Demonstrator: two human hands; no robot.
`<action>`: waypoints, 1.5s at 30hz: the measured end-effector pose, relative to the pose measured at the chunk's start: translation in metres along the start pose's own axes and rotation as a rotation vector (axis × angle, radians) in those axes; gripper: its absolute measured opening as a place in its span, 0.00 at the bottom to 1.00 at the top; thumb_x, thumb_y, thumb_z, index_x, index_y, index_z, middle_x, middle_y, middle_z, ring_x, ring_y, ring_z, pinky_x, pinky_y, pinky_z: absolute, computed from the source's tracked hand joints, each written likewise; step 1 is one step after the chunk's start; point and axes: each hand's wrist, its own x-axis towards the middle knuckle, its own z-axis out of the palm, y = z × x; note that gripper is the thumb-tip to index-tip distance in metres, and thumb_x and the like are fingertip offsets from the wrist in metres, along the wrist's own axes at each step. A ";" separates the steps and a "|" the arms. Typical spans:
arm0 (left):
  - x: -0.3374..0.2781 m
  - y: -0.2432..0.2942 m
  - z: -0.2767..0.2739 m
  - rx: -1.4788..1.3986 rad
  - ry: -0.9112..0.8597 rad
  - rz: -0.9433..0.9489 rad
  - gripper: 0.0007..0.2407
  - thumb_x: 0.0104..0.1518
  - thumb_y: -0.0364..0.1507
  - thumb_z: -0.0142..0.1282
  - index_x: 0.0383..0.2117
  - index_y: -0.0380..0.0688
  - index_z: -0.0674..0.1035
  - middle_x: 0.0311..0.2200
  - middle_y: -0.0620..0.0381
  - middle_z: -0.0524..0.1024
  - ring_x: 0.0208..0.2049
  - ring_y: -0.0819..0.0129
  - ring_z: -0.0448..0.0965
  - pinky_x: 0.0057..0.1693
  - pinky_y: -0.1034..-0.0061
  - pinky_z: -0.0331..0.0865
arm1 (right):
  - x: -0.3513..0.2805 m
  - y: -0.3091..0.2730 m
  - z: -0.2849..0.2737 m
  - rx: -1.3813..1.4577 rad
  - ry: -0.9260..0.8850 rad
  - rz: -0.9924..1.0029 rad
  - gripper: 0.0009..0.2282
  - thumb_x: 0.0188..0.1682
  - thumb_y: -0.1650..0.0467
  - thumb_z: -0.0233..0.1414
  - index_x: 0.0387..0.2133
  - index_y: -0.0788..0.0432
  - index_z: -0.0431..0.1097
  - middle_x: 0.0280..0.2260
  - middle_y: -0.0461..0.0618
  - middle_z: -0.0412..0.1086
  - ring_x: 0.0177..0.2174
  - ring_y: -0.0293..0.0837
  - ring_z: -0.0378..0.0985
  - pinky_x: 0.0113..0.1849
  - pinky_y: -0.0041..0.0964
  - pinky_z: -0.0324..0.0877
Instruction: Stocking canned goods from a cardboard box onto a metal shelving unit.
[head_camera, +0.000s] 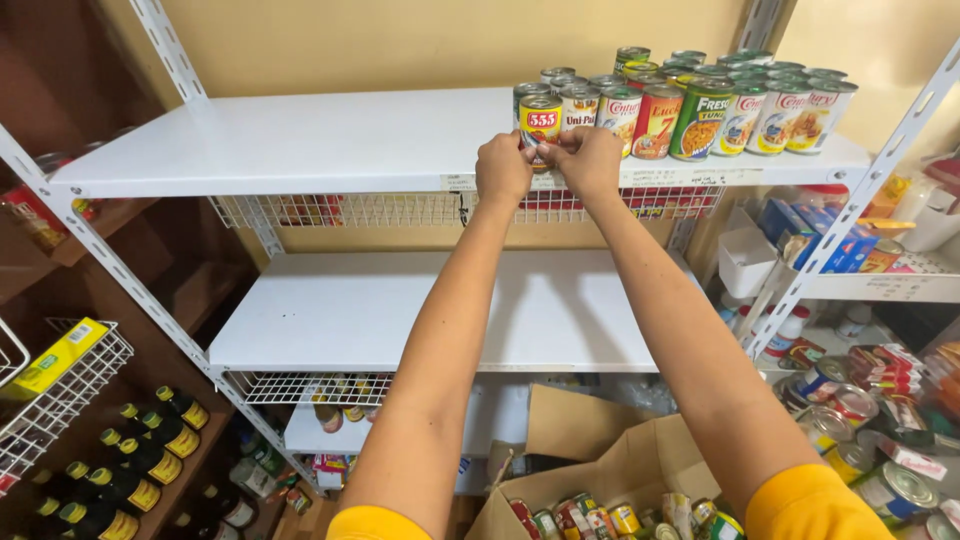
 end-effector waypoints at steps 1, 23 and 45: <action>0.001 0.001 0.000 -0.001 0.005 0.003 0.07 0.55 0.31 0.63 0.35 0.41 0.82 0.33 0.43 0.81 0.37 0.45 0.82 0.43 0.55 0.75 | 0.001 -0.002 -0.001 0.000 0.002 -0.005 0.12 0.41 0.67 0.69 0.27 0.66 0.79 0.22 0.52 0.78 0.23 0.37 0.82 0.28 0.32 0.74; 0.007 0.009 0.005 0.135 0.024 -0.152 0.12 0.55 0.36 0.63 0.44 0.51 0.84 0.33 0.49 0.83 0.37 0.50 0.84 0.43 0.59 0.76 | 0.023 0.001 0.012 -0.406 0.003 0.076 0.14 0.38 0.59 0.69 0.19 0.55 0.81 0.18 0.54 0.74 0.20 0.52 0.78 0.29 0.47 0.73; -0.182 0.001 -0.006 -0.177 0.323 0.364 0.13 0.65 0.29 0.55 0.56 0.48 0.78 0.51 0.52 0.76 0.53 0.53 0.76 0.61 0.61 0.67 | -0.156 0.048 -0.040 0.264 0.058 0.170 0.13 0.53 0.70 0.59 0.47 0.68 0.76 0.36 0.51 0.79 0.35 0.36 0.80 0.39 0.30 0.76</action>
